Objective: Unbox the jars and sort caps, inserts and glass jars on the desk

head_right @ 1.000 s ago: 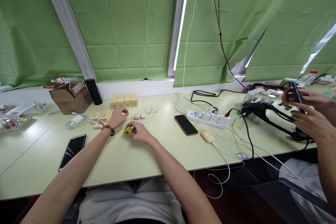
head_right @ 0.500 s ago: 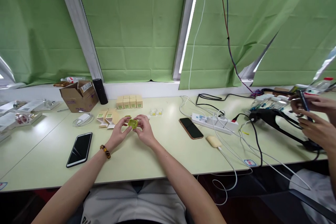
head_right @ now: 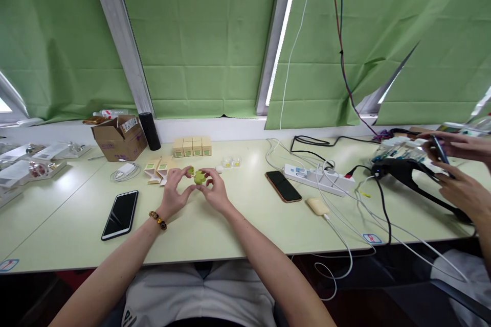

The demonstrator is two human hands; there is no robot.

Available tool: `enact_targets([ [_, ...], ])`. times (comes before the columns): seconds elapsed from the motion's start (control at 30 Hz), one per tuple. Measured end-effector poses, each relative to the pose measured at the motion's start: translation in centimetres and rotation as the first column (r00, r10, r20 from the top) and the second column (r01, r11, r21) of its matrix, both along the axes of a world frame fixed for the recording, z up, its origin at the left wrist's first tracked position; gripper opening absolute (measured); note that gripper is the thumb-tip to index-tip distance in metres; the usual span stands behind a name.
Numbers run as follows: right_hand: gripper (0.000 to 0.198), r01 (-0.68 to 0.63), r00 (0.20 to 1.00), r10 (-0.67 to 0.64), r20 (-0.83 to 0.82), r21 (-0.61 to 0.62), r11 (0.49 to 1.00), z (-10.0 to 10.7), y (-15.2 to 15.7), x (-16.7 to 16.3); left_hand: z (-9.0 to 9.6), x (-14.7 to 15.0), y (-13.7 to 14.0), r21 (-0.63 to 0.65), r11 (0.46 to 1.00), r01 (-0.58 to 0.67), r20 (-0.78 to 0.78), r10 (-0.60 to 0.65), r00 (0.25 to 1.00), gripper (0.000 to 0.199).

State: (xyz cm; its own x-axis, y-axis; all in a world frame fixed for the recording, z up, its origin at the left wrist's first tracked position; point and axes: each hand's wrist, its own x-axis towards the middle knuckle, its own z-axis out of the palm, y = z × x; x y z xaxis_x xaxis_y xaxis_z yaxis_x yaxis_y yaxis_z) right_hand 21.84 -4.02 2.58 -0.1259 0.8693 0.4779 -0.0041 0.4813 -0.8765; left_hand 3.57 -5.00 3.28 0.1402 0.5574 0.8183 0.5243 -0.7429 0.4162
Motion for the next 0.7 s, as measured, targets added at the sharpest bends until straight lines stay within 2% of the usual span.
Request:
enact_targets([
  [0.03, 0.045, -0.078, 0.993, 0.071, -0.098, -0.071, 0.994, 0.08, 0.16, 0.14, 0.13, -0.03, -0.07, 0.015, 1.0, -0.024, 0.028, 0.023, 0.999, 0.046],
  [0.1, 0.051, -0.267, 0.939, 0.214, -0.268, -0.18, 0.947, 0.23, 0.43, 0.47, 0.31, -0.12, -0.08, 0.032, 0.997, -0.076, 0.076, 0.074, 0.994, 0.036],
  [0.17, 0.055, -0.408, 0.877, 0.311, -0.366, -0.228, 0.884, 0.33, 0.54, 0.75, 0.38, -0.17, 0.02, 0.025, 0.994, -0.107, 0.094, 0.105, 0.99, 0.028],
  [0.23, 0.055, -0.478, 0.838, 0.357, -0.413, -0.24, 0.845, 0.4, 0.5, 0.87, 0.42, -0.16, 0.1, 0.013, 0.995, -0.104, 0.099, 0.102, 0.99, 0.023],
  [0.37, 0.055, -0.521, 0.815, 0.387, -0.432, -0.252, 0.816, 0.45, 0.32, 0.79, 0.47, 0.02, 0.11, 0.013, 1.0, -0.029, 0.11, 0.027, 0.994, 0.018],
  [0.57, 0.048, -0.53, 0.814, 0.393, -0.428, -0.269, 0.804, 0.14, 0.49, 0.65, 0.29, 0.18, 0.34, -0.052, 0.993, 0.109, 0.106, -0.103, 0.989, 0.023],
  [0.7, 0.051, -0.493, 0.84, 0.372, -0.394, -0.273, 0.826, -0.41, 0.84, 0.45, 0.02, 0.1, 0.63, -0.059, 0.99, 0.125, 0.108, -0.118, 0.987, 0.013],
])
